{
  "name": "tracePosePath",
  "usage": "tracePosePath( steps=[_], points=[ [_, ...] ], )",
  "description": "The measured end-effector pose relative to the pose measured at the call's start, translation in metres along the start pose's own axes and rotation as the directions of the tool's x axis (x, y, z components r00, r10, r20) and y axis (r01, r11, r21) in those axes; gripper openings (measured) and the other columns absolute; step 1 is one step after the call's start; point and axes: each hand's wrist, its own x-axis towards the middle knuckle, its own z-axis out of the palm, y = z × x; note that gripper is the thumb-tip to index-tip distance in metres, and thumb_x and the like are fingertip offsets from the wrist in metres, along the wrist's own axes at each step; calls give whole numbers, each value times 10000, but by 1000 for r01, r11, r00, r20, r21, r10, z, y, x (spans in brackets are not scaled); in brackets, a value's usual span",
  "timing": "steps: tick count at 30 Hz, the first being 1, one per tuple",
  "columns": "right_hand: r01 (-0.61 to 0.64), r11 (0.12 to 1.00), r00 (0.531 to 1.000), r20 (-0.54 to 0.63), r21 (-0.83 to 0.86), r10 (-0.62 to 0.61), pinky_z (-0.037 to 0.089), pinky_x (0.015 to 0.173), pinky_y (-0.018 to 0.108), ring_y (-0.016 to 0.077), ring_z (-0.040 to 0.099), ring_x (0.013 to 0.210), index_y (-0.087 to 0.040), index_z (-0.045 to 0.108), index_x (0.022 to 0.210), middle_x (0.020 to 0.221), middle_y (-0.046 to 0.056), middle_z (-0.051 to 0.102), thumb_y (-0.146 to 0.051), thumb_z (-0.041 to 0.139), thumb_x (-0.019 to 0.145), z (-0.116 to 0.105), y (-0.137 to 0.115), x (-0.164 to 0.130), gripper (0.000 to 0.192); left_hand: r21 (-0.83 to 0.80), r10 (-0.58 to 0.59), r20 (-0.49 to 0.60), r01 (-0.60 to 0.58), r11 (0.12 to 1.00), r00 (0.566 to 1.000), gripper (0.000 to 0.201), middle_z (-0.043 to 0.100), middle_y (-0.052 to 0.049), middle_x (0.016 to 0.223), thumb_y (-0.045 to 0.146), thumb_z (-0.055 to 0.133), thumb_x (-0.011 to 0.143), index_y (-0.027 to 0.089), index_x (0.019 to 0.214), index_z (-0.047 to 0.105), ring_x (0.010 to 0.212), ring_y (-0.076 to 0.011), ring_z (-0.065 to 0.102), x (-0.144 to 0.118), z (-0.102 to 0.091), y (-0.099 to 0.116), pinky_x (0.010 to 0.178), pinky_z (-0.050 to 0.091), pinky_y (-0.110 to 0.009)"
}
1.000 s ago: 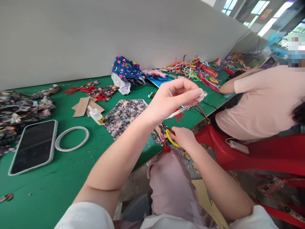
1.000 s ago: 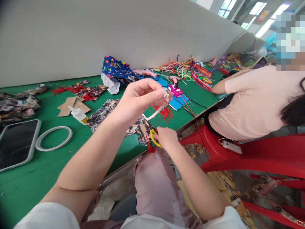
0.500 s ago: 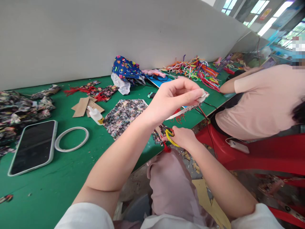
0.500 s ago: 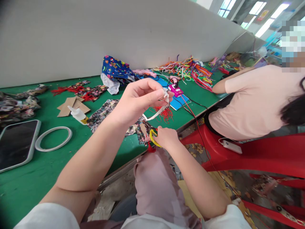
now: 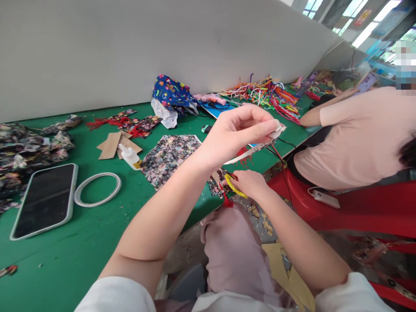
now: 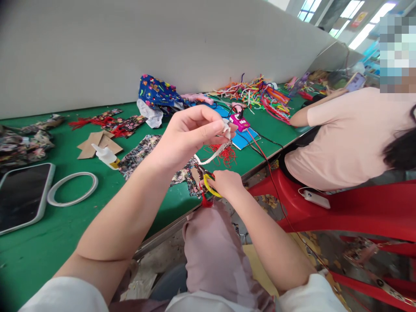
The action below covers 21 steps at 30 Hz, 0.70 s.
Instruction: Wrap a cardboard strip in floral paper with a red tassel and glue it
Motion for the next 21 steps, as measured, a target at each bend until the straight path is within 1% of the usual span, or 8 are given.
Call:
tracePosePath(
  steps=[7,12,15,18,21],
  points=[
    [7,1000,1000,14,17,-8,465,673,329,278,663,863,-207,652,863,884,121,701,-738,165,805,-4,0,2,722,19,-10,-6,10,1000,1000,226,631,29,789,401,599,811,184,777,542,867,-147,661,0,0,2,747,576,-260],
    [8,1000,1000,22,5,-8,466,667,320,270,665,857,-215,668,861,877,112,707,-674,246,841,-5,0,4,624,20,-20,-18,20,1000,1000,251,637,34,801,433,604,798,187,788,552,855,-141,663,0,0,2,751,578,-258],
    [23,1000,999,28,-13,-22,468,674,328,279,666,862,-205,675,873,869,119,708,-642,316,844,-6,0,6,567,17,-13,-9,13,1000,1000,217,636,33,801,398,601,810,186,792,557,870,-144,662,1,-2,0,747,575,-254],
    [49,998,998,35,-32,-48,471,685,343,297,665,866,-183,681,860,857,136,706,-683,338,814,-10,-1,8,608,3,3,5,-3,1000,1000,160,636,32,803,341,582,836,186,799,564,898,-148,659,1,-5,-2,759,570,-260],
    [69,996,997,40,-48,-67,471,701,347,306,664,881,-159,684,856,860,158,704,-715,328,794,-11,-1,10,663,1,3,-8,-3,1000,1000,139,642,31,808,326,575,845,191,813,569,915,-148,655,0,-7,-2,771,568,-262]
  ],
)
